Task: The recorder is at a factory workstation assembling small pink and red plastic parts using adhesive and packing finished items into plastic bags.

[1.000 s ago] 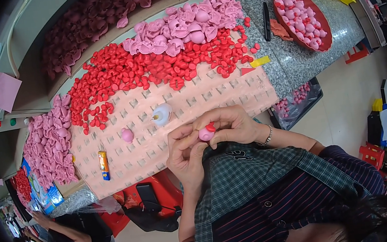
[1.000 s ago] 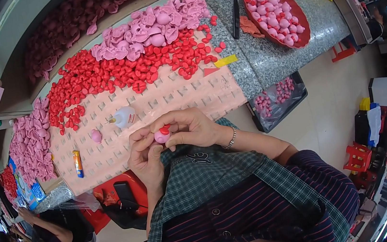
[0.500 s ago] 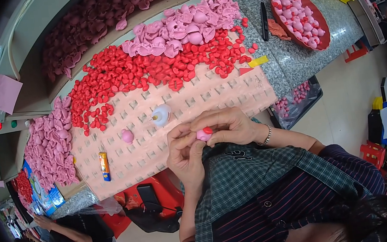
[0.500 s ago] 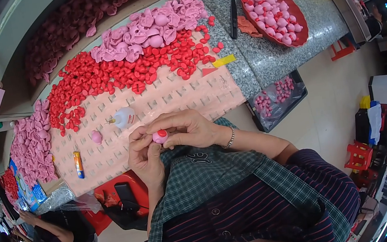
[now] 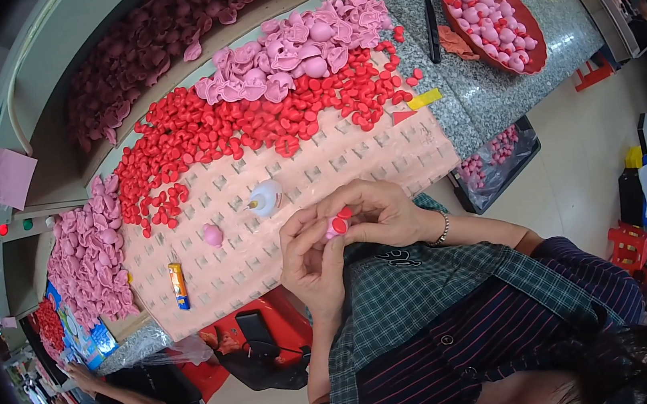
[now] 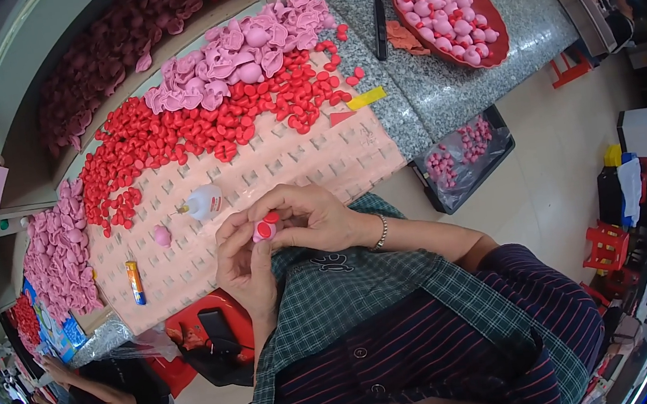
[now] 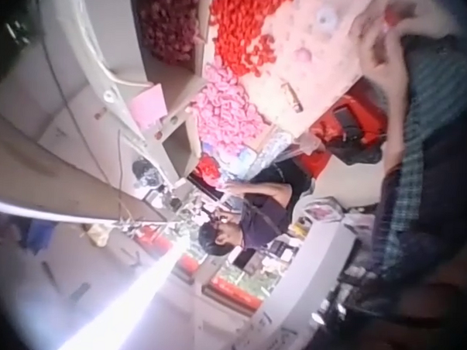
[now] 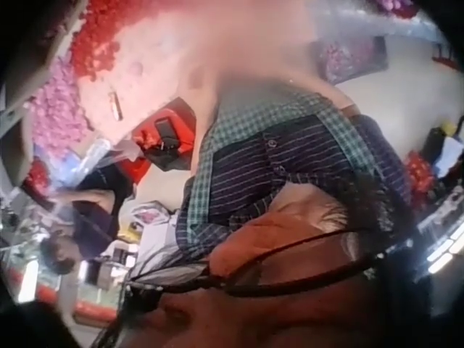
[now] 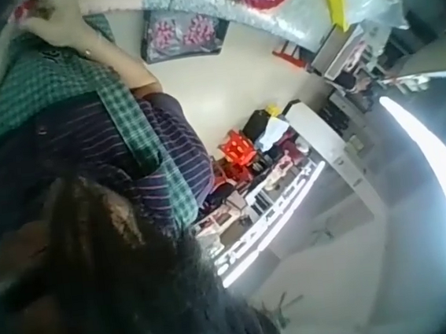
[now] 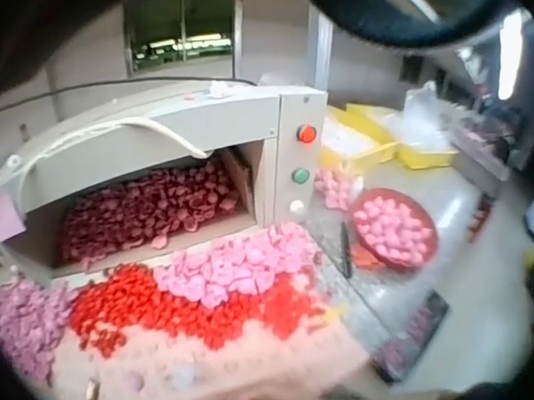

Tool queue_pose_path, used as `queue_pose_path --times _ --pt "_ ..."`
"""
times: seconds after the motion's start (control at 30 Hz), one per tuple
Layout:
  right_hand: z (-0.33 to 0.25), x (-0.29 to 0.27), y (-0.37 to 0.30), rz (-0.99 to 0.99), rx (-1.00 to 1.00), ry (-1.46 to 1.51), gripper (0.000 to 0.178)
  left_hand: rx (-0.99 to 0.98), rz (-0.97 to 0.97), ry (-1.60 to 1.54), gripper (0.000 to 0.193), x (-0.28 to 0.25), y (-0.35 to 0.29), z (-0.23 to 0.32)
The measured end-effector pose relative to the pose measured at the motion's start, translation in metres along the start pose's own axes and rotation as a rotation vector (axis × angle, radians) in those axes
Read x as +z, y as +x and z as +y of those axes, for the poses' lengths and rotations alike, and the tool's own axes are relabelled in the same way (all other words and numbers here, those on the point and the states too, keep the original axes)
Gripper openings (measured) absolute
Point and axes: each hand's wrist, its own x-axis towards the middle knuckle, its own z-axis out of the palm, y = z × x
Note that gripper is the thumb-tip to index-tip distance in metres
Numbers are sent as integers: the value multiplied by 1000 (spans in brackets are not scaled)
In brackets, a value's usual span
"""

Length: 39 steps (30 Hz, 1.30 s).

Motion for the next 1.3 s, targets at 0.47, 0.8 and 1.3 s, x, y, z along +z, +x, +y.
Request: queue_pose_path --times 0.47,0.8,1.3 --pt "-7 3 -3 49 49 -259 36 84 -80 154 21 -4 0 -3" --pt "-10 4 0 44 103 -203 35 40 -100 142 20 -3 3 2" --pt "-9 -2 -1 18 210 -120 37 10 -105 44 19 -1 4 -2"
